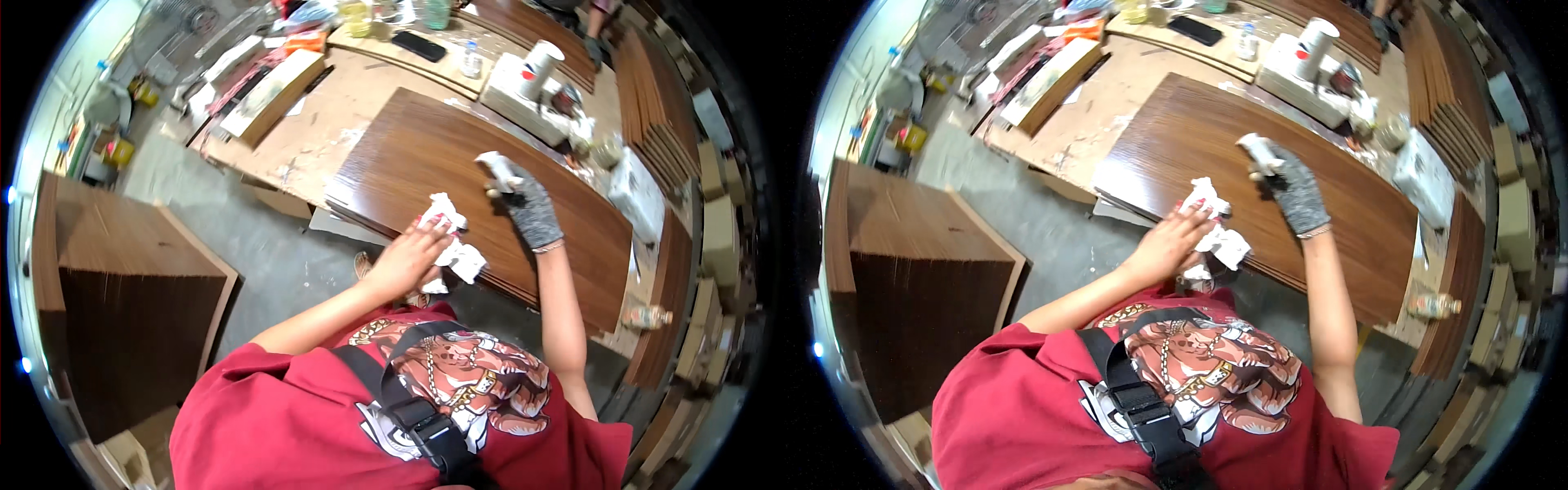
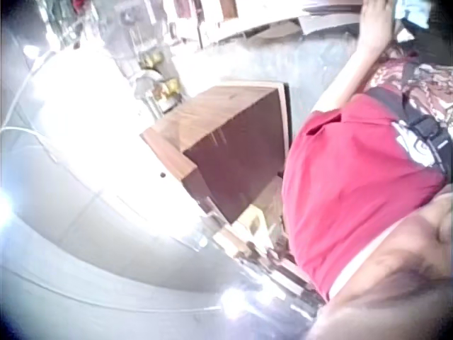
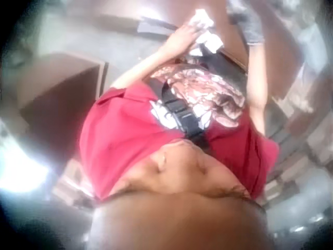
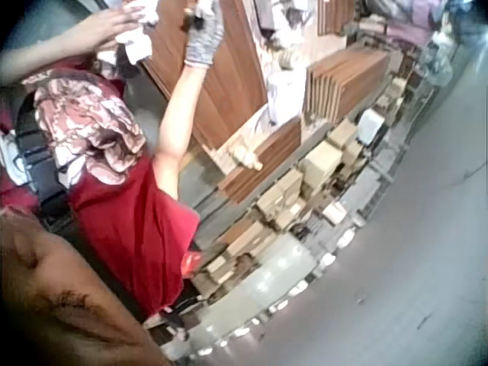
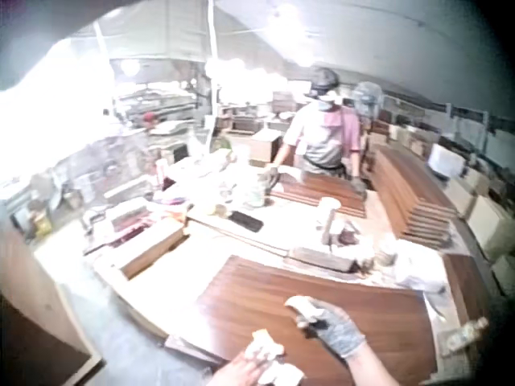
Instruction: The person wipes a wood panel using a white cloth, applies a liquid from a bottle, and repeats the cleaning process on different parts of the panel before picking up a small block to continue working.
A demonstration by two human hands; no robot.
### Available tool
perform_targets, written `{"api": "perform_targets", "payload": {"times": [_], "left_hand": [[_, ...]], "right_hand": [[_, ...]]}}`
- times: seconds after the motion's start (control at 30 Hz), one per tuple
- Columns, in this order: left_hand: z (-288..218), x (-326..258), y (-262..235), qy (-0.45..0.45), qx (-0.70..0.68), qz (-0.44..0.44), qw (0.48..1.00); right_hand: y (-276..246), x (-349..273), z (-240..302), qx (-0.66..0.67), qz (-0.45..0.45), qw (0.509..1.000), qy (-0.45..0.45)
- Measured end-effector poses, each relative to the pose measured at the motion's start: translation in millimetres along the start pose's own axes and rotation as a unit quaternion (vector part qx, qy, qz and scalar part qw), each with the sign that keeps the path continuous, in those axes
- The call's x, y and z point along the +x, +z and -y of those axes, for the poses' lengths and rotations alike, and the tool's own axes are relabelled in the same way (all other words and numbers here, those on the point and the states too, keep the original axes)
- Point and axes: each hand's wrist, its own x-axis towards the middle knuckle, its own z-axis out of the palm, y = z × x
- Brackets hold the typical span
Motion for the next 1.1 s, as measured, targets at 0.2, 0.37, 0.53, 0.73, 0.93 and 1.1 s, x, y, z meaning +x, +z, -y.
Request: {"api": "perform_targets", "payload": {"times": [0.2,0.37,0.53,0.73,0.93,1.1], "left_hand": [[101.5,-94.1,-36.7,-0.179,-0.006,-0.090,0.980],[64.4,-113.3,-67.3,-0.196,-0.083,-0.245,0.946],[5.5,-35.3,-35.9,0.025,-0.127,-0.120,0.984],[4.1,-35.4,1.1,0.012,-0.133,-0.094,0.986],[-5.7,-29.4,-3.7,0.043,-0.107,-0.126,0.985],[0.3,-34.0,-1.3,0.054,-0.143,-0.107,0.982]], "right_hand": [[104.6,74.2,-20.3,0.017,0.084,0.994,0.068],[110.2,84.7,-0.1,0.050,0.120,0.988,0.085],[135.1,72.2,-12.2,-0.372,0.223,0.894,-0.115],[178.9,20.6,-19.6,-0.595,0.275,0.720,-0.230],[156.0,50.0,-3.8,-0.588,0.174,0.756,-0.229],[191.5,-1.0,-10.2,-0.600,0.295,0.703,-0.242]]}}
